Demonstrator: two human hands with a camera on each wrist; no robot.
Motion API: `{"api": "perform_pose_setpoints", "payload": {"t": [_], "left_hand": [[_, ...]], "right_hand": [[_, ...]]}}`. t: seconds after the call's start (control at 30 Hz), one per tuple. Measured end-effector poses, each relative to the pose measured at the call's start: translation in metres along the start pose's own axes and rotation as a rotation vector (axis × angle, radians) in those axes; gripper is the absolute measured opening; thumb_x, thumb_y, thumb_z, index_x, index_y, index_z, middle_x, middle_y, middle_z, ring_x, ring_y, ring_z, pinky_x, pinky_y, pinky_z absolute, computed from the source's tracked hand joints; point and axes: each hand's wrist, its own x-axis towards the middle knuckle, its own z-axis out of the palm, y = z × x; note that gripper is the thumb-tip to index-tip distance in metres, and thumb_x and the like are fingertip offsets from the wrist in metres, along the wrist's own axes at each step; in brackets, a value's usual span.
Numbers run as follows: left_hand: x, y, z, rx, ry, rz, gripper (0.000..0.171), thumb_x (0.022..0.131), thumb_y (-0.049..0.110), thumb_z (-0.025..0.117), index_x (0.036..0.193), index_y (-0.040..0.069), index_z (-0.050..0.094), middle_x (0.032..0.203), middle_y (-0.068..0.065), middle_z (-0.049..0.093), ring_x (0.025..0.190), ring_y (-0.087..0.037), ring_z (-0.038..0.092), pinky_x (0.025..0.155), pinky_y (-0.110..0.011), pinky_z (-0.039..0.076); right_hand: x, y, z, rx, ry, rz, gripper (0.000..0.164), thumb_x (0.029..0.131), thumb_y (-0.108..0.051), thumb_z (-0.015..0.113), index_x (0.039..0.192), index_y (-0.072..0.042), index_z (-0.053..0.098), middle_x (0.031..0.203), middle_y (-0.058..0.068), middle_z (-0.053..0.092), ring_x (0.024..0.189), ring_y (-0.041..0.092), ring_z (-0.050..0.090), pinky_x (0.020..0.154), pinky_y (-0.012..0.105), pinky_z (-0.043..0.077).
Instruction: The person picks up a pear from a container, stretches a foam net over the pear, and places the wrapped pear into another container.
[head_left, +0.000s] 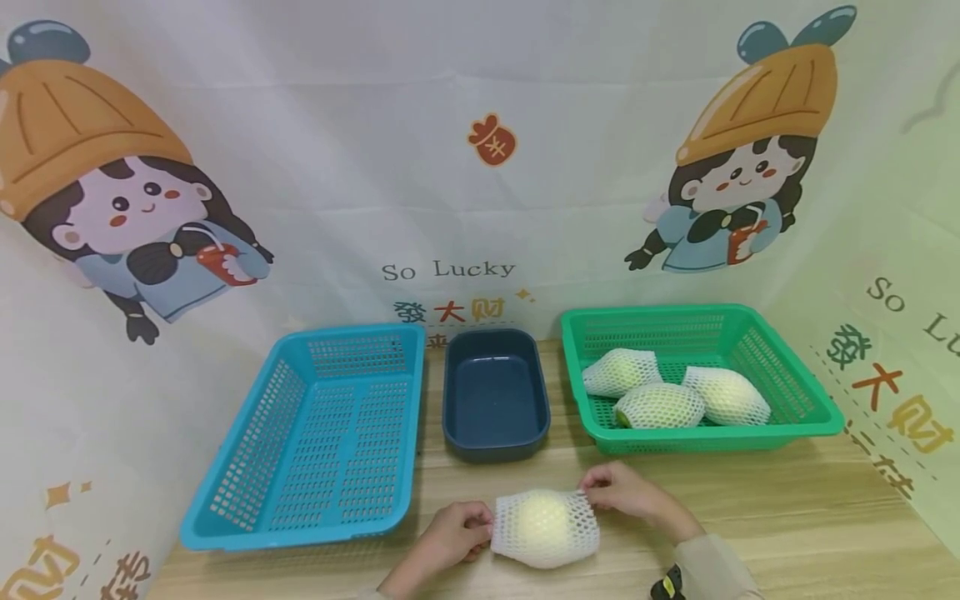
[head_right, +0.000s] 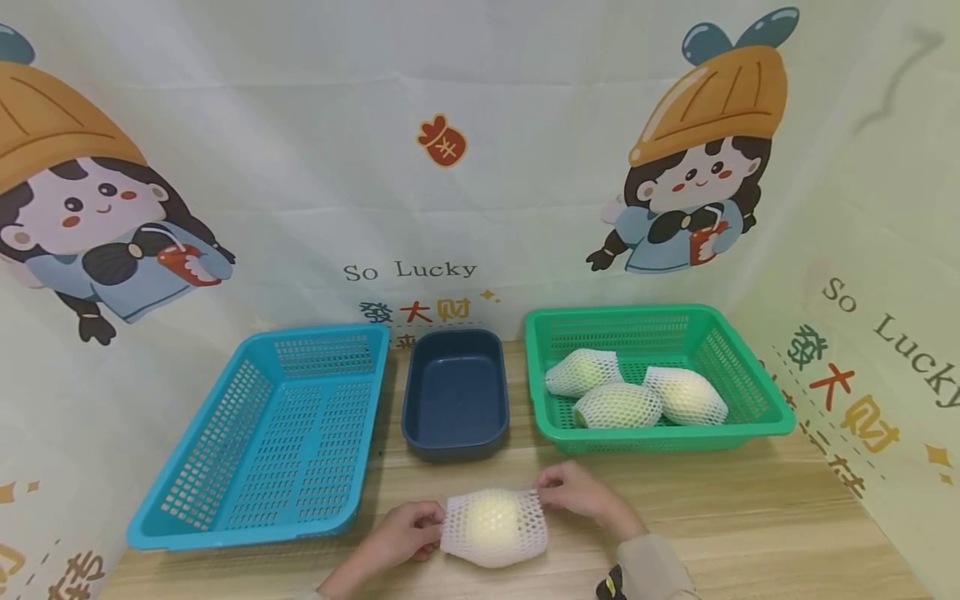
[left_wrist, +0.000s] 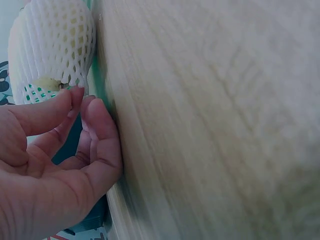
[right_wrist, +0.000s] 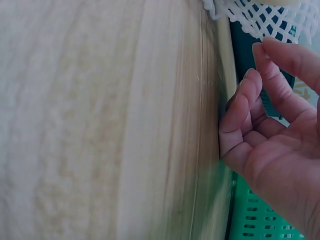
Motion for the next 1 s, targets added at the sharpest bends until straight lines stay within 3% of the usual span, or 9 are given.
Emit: {"api": "perform_pose_setpoints", "payload": {"t": [0.4, 0.87, 1.0], "left_hand": [[0.0009, -0.0064, 0.0006, -0.128, 0.004, -0.044, 0.007, 0.084, 0.002, 0.062, 0.084, -0.004, 0.061, 0.064, 0.002, 0.051, 0.057, -0.01, 0.05, 0.053, -0.021, 0.047], [0.0003, -0.0085, -0.0013, -0.137, 0.009, -0.071, 0.007, 0.084, 0.001, 0.06, 0.084, -0.006, 0.059, 0.067, 0.001, 0.052, 0.061, -0.01, 0.051, 0.056, -0.024, 0.051], [-0.0003, -0.0078, -0.0021, -0.14, -0.001, -0.078, 0.006, 0.084, 0.0, 0.058, 0.084, -0.005, 0.059, 0.068, 0.0, 0.052, 0.061, -0.01, 0.052, 0.056, -0.024, 0.051]], "right_hand": [[-0.0012, -0.0041, -0.0013, 0.06, 0.002, 0.044, 0.023, 0.084, -0.01, 0.059, 0.093, 0.01, 0.059, 0.076, -0.004, 0.054, 0.068, 0.007, 0.049, 0.061, 0.02, 0.043], [-0.0028, -0.0001, -0.004, 0.07, -0.007, 0.044, 0.026, 0.082, -0.011, 0.06, 0.092, 0.013, 0.059, 0.076, -0.005, 0.058, 0.068, 0.005, 0.051, 0.062, 0.019, 0.046], [-0.0046, -0.0004, -0.0049, 0.112, -0.016, 0.062, 0.028, 0.084, -0.009, 0.06, 0.1, 0.014, 0.057, 0.084, 0.0, 0.06, 0.076, 0.009, 0.053, 0.067, 0.022, 0.048]]}}
